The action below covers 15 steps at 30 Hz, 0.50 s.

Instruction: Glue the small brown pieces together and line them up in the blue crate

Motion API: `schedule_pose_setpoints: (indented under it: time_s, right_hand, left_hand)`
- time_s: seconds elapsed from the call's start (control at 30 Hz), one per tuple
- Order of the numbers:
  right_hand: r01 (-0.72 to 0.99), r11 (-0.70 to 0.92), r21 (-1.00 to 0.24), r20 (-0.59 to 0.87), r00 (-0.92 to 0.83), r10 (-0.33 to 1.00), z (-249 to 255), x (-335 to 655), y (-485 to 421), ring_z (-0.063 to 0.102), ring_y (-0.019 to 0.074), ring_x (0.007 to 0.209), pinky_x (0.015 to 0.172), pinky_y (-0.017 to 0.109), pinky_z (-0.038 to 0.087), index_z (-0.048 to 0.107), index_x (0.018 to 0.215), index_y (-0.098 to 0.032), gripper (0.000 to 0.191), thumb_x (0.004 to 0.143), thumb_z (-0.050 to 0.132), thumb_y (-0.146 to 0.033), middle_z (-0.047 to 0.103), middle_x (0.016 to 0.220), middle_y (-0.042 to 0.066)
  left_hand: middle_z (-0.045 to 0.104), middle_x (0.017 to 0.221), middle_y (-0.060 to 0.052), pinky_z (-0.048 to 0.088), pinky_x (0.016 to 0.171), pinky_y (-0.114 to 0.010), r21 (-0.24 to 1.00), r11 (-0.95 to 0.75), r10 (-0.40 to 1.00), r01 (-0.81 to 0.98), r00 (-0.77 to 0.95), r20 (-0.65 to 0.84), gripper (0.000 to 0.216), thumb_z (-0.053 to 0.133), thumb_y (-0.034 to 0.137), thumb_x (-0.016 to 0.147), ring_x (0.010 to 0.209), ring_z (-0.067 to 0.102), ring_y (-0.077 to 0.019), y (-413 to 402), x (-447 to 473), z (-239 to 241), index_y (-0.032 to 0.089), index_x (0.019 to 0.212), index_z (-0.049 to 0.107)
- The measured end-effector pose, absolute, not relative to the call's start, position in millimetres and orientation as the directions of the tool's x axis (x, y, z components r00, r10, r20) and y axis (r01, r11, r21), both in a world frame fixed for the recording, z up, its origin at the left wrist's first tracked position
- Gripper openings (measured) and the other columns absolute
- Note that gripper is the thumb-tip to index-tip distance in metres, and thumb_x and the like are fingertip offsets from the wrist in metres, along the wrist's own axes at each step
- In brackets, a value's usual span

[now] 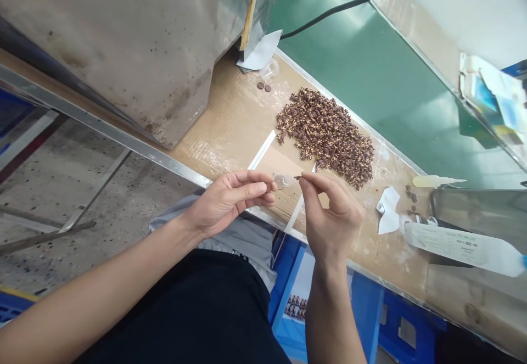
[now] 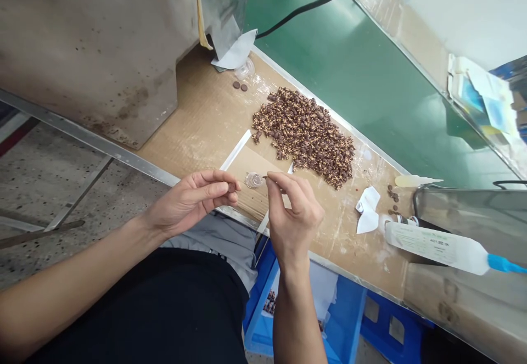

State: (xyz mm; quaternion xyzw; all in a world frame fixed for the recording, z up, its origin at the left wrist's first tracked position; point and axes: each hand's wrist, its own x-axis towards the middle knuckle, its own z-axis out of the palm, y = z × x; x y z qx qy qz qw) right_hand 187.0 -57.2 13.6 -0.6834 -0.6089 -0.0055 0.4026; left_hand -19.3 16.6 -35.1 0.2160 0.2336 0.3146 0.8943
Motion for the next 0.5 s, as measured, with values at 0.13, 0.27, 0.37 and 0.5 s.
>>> schedule_pose_setpoints:
  time_s: [0.13, 0.27, 0.37, 0.5]
  right_hand:
    - [0.84, 0.079, -0.537, 0.472, 0.222, 0.853, 9, 188, -60, 0.085, 0.0233, 0.097, 0.093, 0.04, 0.069, 0.088, 0.115, -0.027, 0.015, 0.115, 0.078, -0.017, 0.091, 0.11, 0.003]
    - [0.844, 0.104, -0.526, 0.472, 0.189, 0.861, 4, 186, -61, 0.084, 0.0226, 0.098, 0.092, 0.039, 0.067, 0.088, 0.116, -0.027, 0.015, 0.115, 0.077, -0.016, 0.09, 0.111, 0.003]
    - [0.843, 0.132, -0.522, 0.468, 0.153, 0.87, 2, 187, -61, 0.083, 0.0227, 0.097, 0.09, 0.038, 0.065, 0.088, 0.115, -0.026, 0.016, 0.115, 0.077, -0.014, 0.09, 0.111, 0.004]
    - [0.843, 0.14, -0.519, 0.464, 0.14, 0.875, 1, 189, -62, 0.084, 0.024, 0.1, 0.092, 0.04, 0.064, 0.088, 0.116, -0.027, 0.019, 0.115, 0.075, -0.014, 0.09, 0.113, 0.004]
  left_hand:
    - [0.091, 0.108, -0.006, 0.072, 0.093, -0.022, 0.535, 0.705, 0.666, -0.466, 0.695, -0.272, 0.017, 0.101, 0.025, 0.097, 0.091, 0.086, -0.0137, 16, -19, -35, 0.016, 0.11, 0.096]
    - [0.089, 0.104, -0.006, 0.072, 0.094, -0.023, 0.539, 0.705, 0.665, -0.461, 0.693, -0.277, 0.018, 0.102, 0.026, 0.097, 0.092, 0.086, -0.0142, 16, -20, -35, 0.015, 0.111, 0.096]
    - [0.089, 0.102, -0.006, 0.072, 0.094, -0.023, 0.542, 0.701, 0.669, -0.463, 0.69, -0.275, 0.017, 0.101, 0.026, 0.098, 0.092, 0.086, -0.0142, 16, -20, -35, 0.015, 0.111, 0.096]
    - [0.089, 0.102, -0.006, 0.072, 0.094, -0.022, 0.547, 0.699, 0.67, -0.462, 0.69, -0.273, 0.018, 0.102, 0.027, 0.097, 0.092, 0.085, -0.0139, 16, -20, -34, 0.016, 0.11, 0.096]
